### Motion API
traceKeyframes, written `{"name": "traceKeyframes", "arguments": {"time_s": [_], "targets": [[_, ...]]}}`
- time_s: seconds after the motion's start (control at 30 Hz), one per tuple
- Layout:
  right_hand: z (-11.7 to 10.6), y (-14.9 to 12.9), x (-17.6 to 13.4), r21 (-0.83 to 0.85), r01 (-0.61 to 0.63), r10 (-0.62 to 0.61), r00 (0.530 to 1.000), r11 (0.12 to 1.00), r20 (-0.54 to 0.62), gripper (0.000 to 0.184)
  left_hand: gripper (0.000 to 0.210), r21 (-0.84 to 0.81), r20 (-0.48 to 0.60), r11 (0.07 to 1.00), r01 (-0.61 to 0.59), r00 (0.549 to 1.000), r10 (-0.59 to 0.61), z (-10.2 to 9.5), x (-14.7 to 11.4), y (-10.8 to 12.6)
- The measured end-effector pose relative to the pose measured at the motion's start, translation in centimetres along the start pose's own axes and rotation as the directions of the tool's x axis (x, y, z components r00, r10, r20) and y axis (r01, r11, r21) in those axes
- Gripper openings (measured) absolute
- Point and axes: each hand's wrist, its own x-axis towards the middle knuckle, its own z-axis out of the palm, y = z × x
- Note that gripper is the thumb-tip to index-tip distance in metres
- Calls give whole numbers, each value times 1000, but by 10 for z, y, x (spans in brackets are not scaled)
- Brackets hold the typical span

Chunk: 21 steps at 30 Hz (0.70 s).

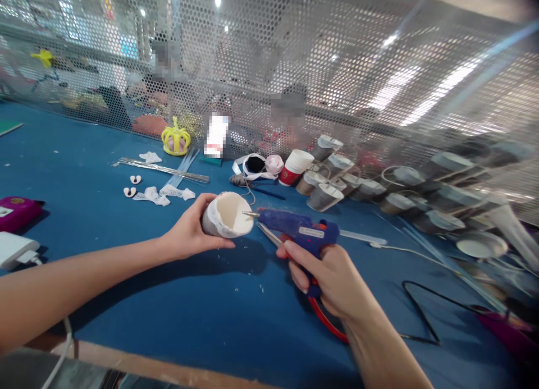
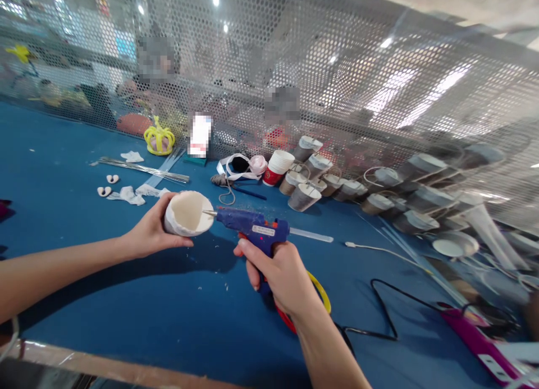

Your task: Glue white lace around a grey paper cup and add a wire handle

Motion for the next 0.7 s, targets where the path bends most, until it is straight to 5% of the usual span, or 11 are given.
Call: {"name": "traceKeyframes", "arguments": {"time_s": [0.4,0.57,0.7], "targets": [[-10,-4,2,-337,-49,28,997,940,-65,30,63,109,81,994,25,996,-34,-3,1,3],[-11,-5,-1,-315,-29,30,1000,949,-2,29,65,120,84,992,29,996,-39,-2,1,0],[-9,-3,0,-268,30,-56,995,963,-88,30,66,87,139,996,1,990,-13,-2,0,0]]}}
